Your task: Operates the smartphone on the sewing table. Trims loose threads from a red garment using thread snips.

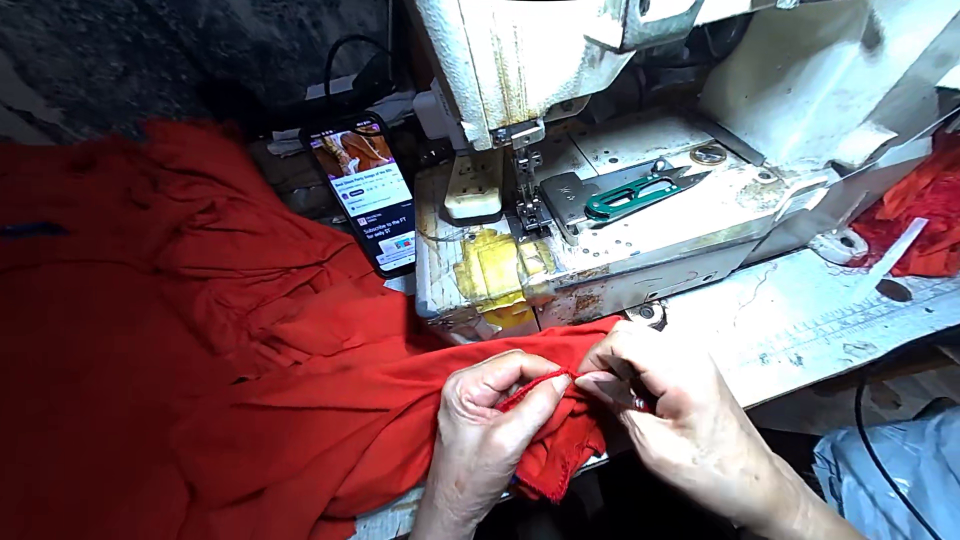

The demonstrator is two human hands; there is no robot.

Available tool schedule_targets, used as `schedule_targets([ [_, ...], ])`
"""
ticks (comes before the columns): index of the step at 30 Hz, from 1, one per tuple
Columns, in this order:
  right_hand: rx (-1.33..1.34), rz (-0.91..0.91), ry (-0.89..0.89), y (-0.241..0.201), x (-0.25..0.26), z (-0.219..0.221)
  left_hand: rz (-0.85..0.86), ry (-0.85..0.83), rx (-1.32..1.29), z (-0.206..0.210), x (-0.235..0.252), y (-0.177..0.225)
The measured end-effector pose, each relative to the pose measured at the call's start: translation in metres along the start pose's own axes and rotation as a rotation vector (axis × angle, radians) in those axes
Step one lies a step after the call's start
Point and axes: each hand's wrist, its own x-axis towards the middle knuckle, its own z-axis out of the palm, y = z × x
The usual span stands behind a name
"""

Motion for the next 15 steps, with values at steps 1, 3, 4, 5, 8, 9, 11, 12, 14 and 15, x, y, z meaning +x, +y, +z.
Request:
schedule_targets([
  [1,-0.063,-0.022,0.007,-0.003,-0.001,0.002,-0.004,0.011,-0.004,0.000,-0.001,0.000],
  [3,-0.087,-0.056,0.037,-0.006,-0.002,0.002,-0.023,0.037,-0.040,0.000,-0.001,0.002],
  [4,-0.048,-0.048,0.047,-0.005,-0.001,-0.001,-0.032,0.040,-0.069,0.000,-0.002,0.002],
  [5,-0.011,-0.018,0.059,-0.001,0.000,-0.002,-0.038,0.030,-0.095,0.000,-0.003,0.002],
  [8,0.116,0.133,0.015,0.002,0.005,-0.005,-0.069,-0.061,-0.171,-0.007,-0.001,0.001],
  [9,0.145,0.178,0.000,0.002,0.006,-0.006,-0.104,-0.096,-0.186,-0.011,0.000,0.002],
  [11,0.159,0.215,0.053,0.005,0.003,-0.006,-0.154,-0.139,-0.208,-0.016,0.002,0.002],
  [12,0.139,0.221,0.104,0.008,0.001,-0.005,-0.161,-0.140,-0.206,-0.016,0.002,0.002],
  [14,0.099,0.205,0.230,0.007,-0.005,-0.004,-0.153,-0.127,-0.174,-0.015,0.003,0.002],
  [15,0.084,0.167,0.297,0.006,-0.008,-0.003,-0.149,-0.117,-0.165,-0.014,0.003,0.002],
])
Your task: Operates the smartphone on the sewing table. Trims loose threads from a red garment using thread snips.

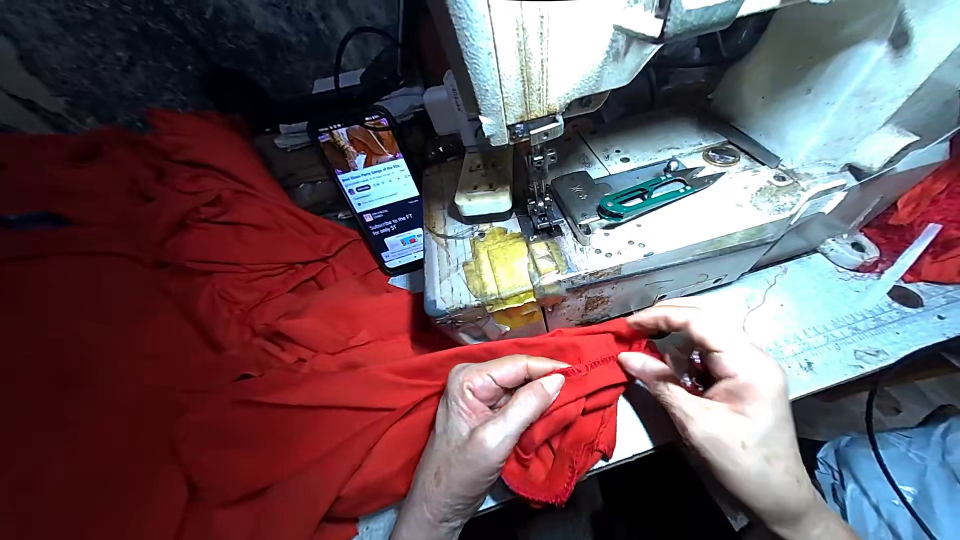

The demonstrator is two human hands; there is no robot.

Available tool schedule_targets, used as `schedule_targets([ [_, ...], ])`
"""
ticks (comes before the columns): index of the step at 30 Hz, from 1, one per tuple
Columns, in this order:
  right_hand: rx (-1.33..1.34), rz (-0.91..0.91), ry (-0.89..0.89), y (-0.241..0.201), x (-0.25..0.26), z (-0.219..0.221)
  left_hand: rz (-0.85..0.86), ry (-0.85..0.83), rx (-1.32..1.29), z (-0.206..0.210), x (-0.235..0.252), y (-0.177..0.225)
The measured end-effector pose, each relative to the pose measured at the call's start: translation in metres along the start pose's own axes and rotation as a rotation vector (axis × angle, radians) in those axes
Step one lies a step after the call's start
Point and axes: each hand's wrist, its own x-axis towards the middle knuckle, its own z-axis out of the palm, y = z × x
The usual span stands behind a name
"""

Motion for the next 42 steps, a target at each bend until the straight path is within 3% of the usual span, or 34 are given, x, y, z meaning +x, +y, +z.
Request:
schedule_targets([
  [2,0.010,-0.130,0.046,-0.001,-0.005,0.001,0.000,0.012,-0.005,0.001,0.000,0.000],
  [5,0.033,-0.270,-0.049,-0.002,-0.009,0.013,-0.002,-0.001,0.010,0.000,-0.001,0.001],
  [9,-0.107,-0.408,-0.069,0.002,-0.005,0.032,0.052,-0.055,0.033,-0.003,-0.002,-0.002],
  [11,-0.145,-0.324,-0.088,0.002,0.001,0.033,0.062,-0.090,0.034,-0.004,-0.001,-0.003],
  [14,-0.113,-0.032,-0.023,0.001,0.011,0.018,0.039,-0.062,0.067,-0.001,0.000,-0.001],
  [18,-0.267,0.123,0.012,-0.005,0.005,-0.007,0.026,-0.019,0.060,0.001,0.000,-0.001],
  [24,0.284,0.296,-0.341,-0.024,-0.025,-0.016,-0.003,0.028,0.054,0.004,-0.003,0.002],
  [27,0.367,0.412,-0.397,-0.034,-0.026,-0.009,-0.013,0.030,0.035,0.005,-0.002,0.003],
  [31,0.358,0.432,-0.416,-0.037,-0.025,-0.006,-0.075,0.091,-0.045,0.012,-0.003,0.010],
  [42,0.352,0.460,-0.425,-0.033,-0.022,-0.003,-0.044,0.066,-0.045,0.011,-0.002,0.007],
])
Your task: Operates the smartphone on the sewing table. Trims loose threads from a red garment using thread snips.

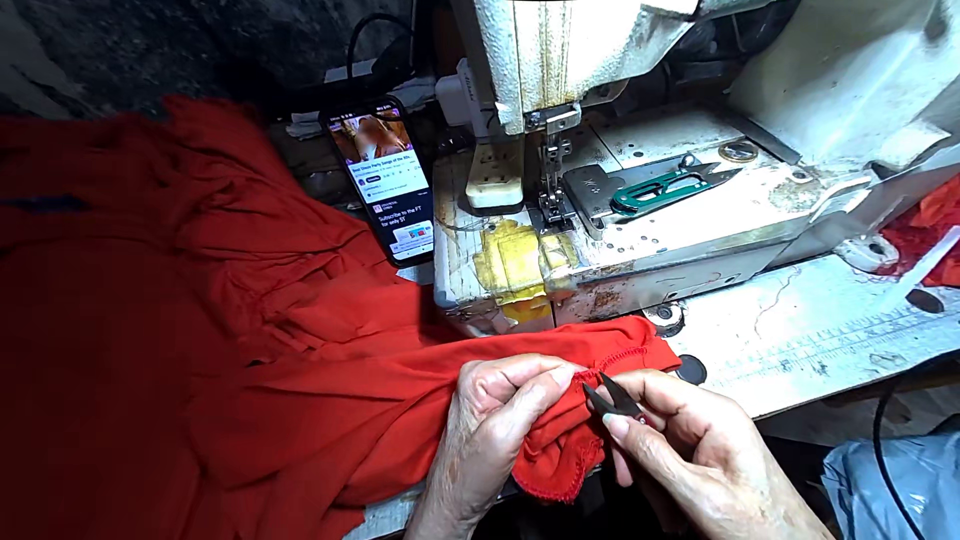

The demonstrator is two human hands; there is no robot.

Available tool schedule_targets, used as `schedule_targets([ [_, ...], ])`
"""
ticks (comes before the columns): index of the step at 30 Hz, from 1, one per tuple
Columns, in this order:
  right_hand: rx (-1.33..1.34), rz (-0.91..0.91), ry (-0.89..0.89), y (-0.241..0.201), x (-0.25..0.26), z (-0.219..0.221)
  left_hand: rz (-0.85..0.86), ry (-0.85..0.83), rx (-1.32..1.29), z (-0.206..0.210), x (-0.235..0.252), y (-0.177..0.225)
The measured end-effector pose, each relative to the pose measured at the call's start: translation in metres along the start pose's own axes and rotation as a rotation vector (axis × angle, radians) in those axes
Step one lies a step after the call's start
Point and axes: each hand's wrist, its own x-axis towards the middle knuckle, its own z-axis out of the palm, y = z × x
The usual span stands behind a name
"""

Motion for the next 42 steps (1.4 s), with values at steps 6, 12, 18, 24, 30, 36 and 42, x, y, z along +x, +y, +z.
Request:
schedule_targets([
  [6,0.021,-0.030,0.027,0.002,0.000,0.001,0.026,-0.030,0.060,-0.004,0.000,-0.004],
  [12,0.004,-0.059,0.051,0.005,-0.001,0.006,0.075,-0.039,0.123,-0.006,0.000,-0.005],
  [18,0.180,-0.266,0.094,0.022,0.002,0.006,0.061,-0.018,0.116,-0.007,0.002,-0.006],
  [24,0.161,-0.101,0.018,0.006,-0.002,0.011,0.040,0.000,0.092,-0.006,0.002,-0.005],
  [30,0.091,-0.057,0.046,0.004,0.001,0.011,0.028,0.006,0.076,-0.006,0.002,-0.004],
  [36,0.081,-0.051,0.036,0.007,0.001,0.008,-0.032,0.066,-0.005,-0.001,-0.001,-0.002],
  [42,0.085,-0.038,0.046,0.006,0.002,0.009,0.053,-0.003,0.057,-0.006,0.002,-0.006],
])
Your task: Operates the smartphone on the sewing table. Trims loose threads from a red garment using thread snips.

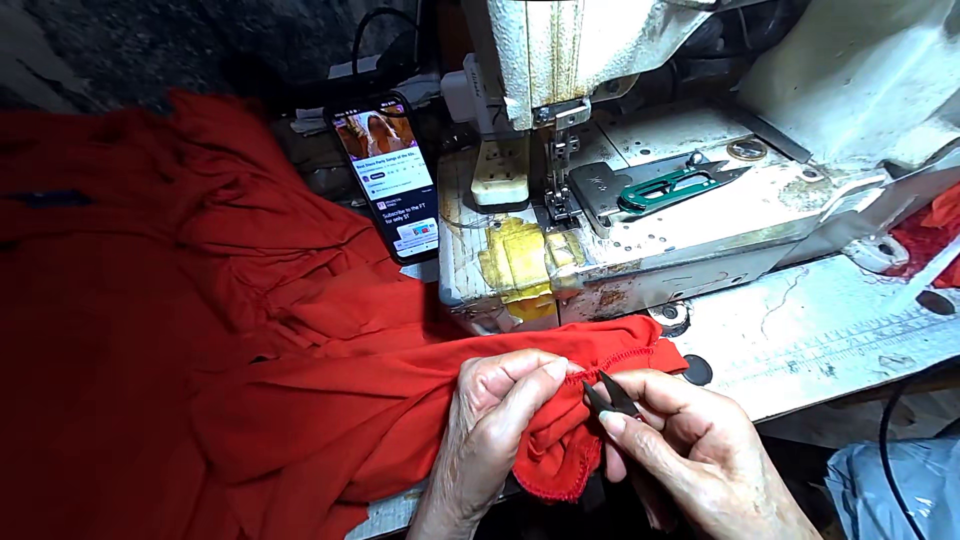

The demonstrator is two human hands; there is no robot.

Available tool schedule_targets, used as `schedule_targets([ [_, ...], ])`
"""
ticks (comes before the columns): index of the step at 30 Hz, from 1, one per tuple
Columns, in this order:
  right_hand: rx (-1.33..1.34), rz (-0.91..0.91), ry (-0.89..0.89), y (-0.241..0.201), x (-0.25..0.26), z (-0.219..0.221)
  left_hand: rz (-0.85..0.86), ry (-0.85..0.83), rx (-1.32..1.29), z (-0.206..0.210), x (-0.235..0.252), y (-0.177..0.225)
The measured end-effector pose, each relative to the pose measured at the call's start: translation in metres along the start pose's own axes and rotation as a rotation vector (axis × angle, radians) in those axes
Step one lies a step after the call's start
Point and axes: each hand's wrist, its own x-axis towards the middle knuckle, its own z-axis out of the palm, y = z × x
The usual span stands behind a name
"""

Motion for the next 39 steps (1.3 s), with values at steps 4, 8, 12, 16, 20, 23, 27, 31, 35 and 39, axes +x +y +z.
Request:
schedule_targets([
  [4,0.127,-0.136,-0.009,0.013,0.001,0.002,0.004,-0.004,0.037,-0.002,0.000,-0.001],
  [8,0.160,-0.132,0.004,0.013,-0.002,0.003,-0.004,0.006,0.014,-0.001,-0.001,0.000],
  [12,0.108,-0.086,-0.026,0.009,0.000,0.002,-0.002,0.009,-0.005,0.000,-0.001,0.000],
  [16,0.059,-0.034,-0.005,0.004,0.000,0.003,0.009,-0.006,-0.006,0.000,-0.001,0.000],
  [20,0.037,0.004,0.020,0.001,-0.001,0.004,0.009,-0.002,-0.002,0.000,-0.001,-0.001],
  [23,0.037,-0.012,0.014,0.002,-0.001,0.004,0.007,-0.002,0.007,0.000,-0.001,-0.001],
  [27,0.055,-0.055,0.014,0.007,0.000,0.006,0.005,-0.001,0.001,0.000,-0.001,-0.001],
  [31,0.082,-0.071,0.041,0.009,-0.002,0.009,0.002,-0.009,-0.010,-0.001,-0.001,-0.001],
  [35,0.058,-0.064,0.037,0.007,-0.002,0.009,0.029,-0.038,0.004,-0.004,-0.001,-0.004],
  [39,0.063,-0.038,0.020,0.004,0.001,0.009,0.038,-0.077,-0.028,-0.006,-0.002,-0.005],
])
